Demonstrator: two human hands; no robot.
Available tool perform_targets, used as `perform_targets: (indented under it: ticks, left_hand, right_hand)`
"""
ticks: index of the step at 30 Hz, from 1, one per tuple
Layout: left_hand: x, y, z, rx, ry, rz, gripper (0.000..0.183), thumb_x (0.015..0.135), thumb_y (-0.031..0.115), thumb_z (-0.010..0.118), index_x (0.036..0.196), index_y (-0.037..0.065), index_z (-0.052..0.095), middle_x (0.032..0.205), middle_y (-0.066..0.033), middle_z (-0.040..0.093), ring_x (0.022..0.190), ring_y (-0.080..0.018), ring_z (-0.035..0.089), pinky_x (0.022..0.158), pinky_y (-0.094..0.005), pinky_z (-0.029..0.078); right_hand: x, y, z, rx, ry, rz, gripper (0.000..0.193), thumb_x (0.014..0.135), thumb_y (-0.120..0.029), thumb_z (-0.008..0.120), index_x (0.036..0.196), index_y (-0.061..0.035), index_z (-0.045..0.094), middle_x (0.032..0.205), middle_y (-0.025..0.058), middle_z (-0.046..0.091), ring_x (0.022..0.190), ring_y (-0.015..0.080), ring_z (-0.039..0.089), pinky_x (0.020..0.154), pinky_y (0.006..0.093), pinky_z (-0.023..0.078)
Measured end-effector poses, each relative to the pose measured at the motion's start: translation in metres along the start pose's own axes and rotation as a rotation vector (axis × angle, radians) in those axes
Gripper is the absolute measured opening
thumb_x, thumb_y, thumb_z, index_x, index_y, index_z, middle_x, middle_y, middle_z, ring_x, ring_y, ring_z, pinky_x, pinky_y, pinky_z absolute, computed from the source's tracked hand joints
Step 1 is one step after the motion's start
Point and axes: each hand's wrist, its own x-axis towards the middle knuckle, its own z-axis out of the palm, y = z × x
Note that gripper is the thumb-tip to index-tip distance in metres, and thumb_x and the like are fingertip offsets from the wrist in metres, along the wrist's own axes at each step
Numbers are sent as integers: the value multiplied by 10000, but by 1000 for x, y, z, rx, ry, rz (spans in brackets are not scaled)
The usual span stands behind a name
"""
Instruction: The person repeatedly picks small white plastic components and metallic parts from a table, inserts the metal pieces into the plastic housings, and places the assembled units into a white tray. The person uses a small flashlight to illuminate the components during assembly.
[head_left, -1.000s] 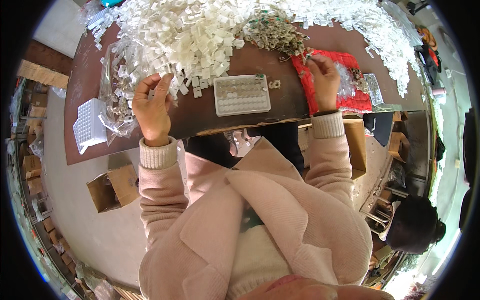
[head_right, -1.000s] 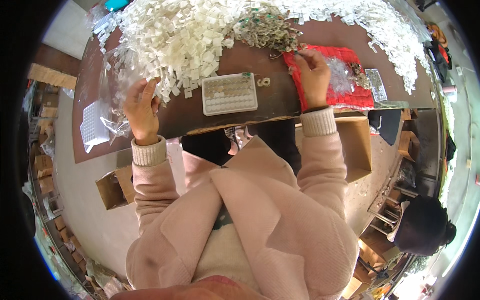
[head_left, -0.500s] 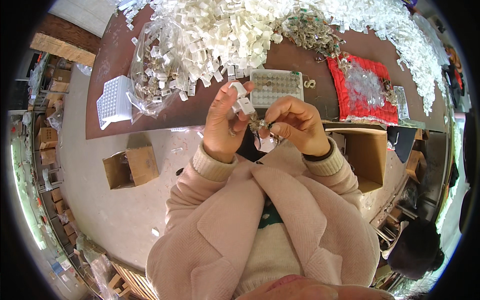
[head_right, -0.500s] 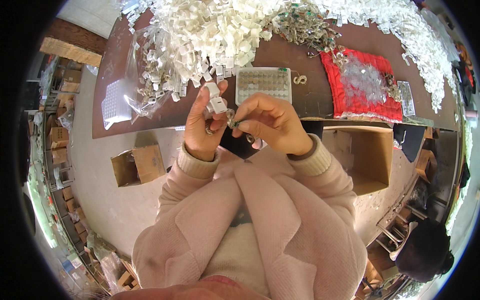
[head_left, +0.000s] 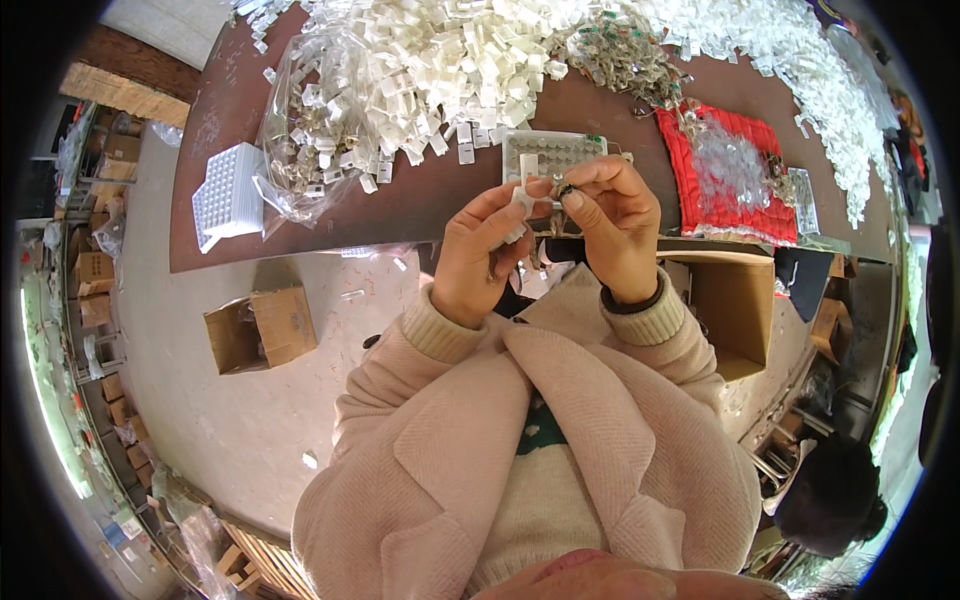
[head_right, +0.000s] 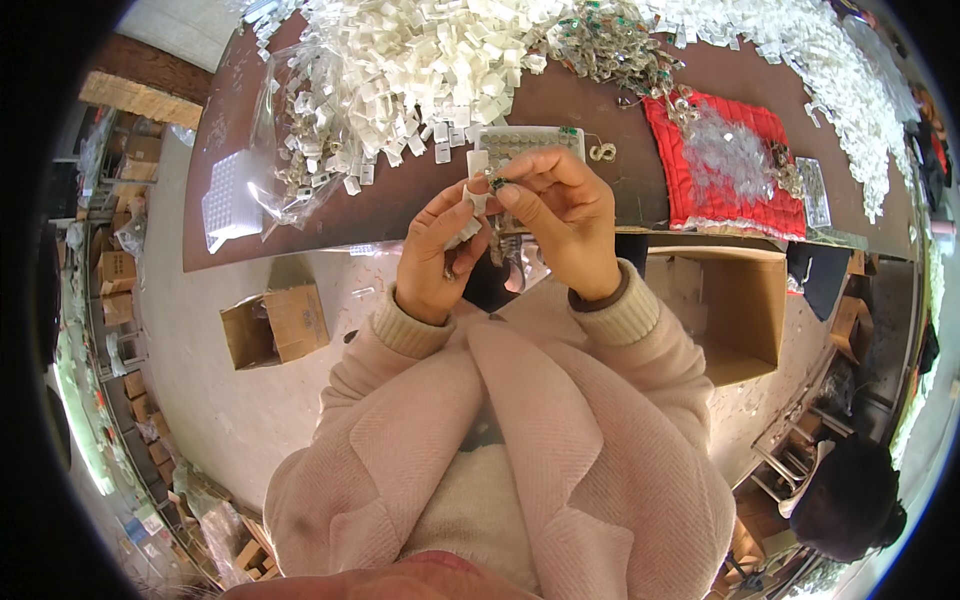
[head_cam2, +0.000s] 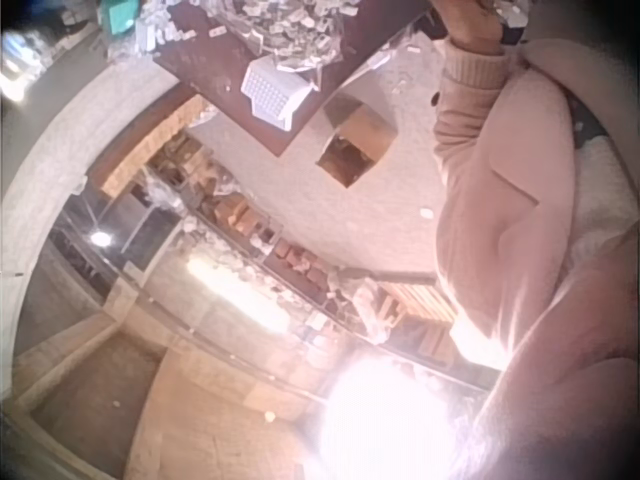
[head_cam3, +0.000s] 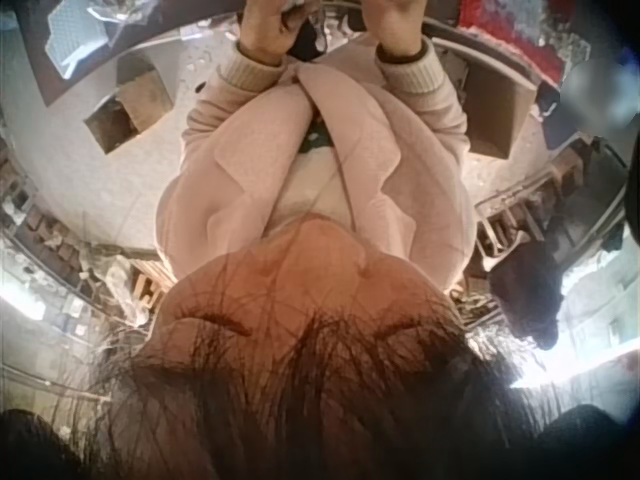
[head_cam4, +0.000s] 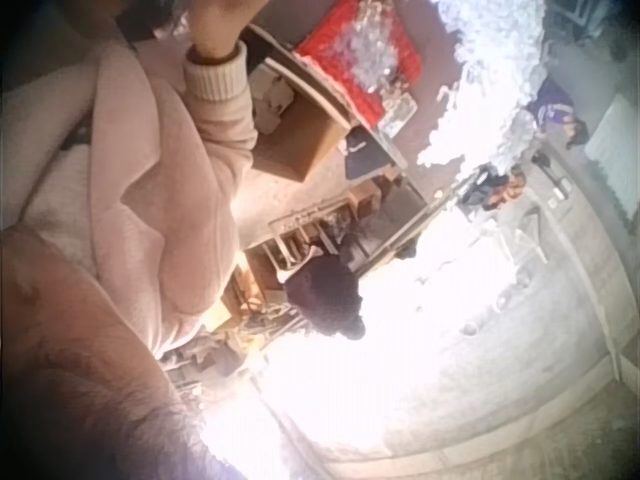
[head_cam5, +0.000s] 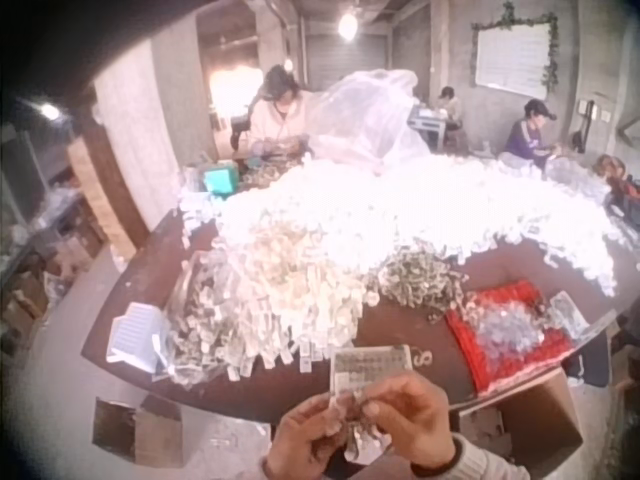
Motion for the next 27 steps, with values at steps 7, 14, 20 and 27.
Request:
perform_targets:
  ticks: [7,14,20,27]
  left_hand:
    - [-1,-8,-11,-51,47,145,257,955,66,653,1208,23,644,934,-29,682,669,-47,558,475,-151,368]
    - [-6,-16,-13,114,84,365,289,881,-39,718,1155,19,647,938,-46,685,719,-50,614,535,-146,442]
    - [-8,-15,-19,352,88,532,310,824,-118,740,1098,-11,643,986,-68,700,839,-97,650,744,-233,553]
    - [-5,-15,-26,329,31,622,288,817,-106,757,1060,-9,638,1001,-77,703,888,-94,646,779,-236,549]
  right_hand:
    - [-6,-11,12,-572,109,41,167,890,88,663,1041,18,681,936,61,671,838,106,682,717,228,544]
    - [-6,-9,22,-648,82,10,175,850,80,700,1012,18,722,916,69,671,763,97,678,627,210,529]
    - [-6,-12,21,-648,61,36,155,858,59,704,1005,20,735,920,69,679,737,97,673,629,202,520]
    - [-7,-9,18,-321,37,246,173,875,21,706,1041,-2,748,887,34,657,689,69,635,584,186,486]
